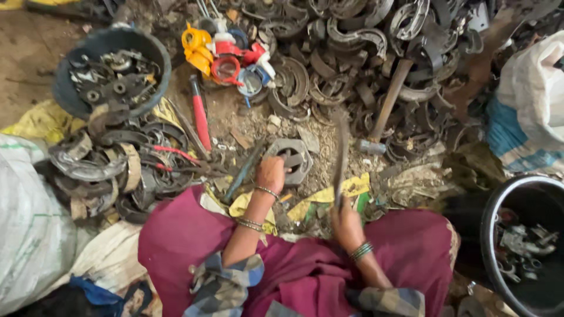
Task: The person sits on the floor and uses a hammer and a metal rod to repeatedly strike a metal part placed on a hexagonal anvil. The person adjusts the part and continues hammering to shape or flatten it.
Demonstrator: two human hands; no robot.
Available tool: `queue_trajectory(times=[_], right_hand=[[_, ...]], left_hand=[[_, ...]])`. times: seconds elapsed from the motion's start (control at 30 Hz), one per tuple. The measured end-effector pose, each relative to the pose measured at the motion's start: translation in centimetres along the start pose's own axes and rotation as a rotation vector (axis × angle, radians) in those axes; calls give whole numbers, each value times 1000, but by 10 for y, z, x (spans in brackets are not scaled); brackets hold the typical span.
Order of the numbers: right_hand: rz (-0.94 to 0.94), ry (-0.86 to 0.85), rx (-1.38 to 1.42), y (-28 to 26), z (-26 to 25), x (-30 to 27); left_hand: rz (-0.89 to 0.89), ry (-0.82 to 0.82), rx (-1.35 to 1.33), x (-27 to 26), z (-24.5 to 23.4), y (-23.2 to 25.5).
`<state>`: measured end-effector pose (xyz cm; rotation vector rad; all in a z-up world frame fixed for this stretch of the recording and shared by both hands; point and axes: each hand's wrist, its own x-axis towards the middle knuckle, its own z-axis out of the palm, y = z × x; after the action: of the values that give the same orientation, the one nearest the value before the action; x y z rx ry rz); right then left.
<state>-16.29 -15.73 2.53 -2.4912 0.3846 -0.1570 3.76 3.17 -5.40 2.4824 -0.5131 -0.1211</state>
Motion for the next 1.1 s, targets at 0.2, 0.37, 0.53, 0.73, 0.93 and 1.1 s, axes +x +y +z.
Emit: queue_trajectory(times=[0.2,0.37,0.53,0.73,0.93,1.1], right_hand=[[-152,454,447,-46,-87,13],[-46,217,-71,-13,-7,6],[-84,-82,-127,-6,11,10],[-179,383,115,-55,-80,8],[24,247,96,-48,-29,10],[-11,-303,-97,-18,17,11]], left_hand=[[55,62,-1,-4,5,-1],[8,-58,17,-8,22,-9],[-23,65,68,6,9,-12],[-37,-53,44,-11,12,2],[38,11,64,-18,1,-1],[-1,39,100,0,-4,-1]])
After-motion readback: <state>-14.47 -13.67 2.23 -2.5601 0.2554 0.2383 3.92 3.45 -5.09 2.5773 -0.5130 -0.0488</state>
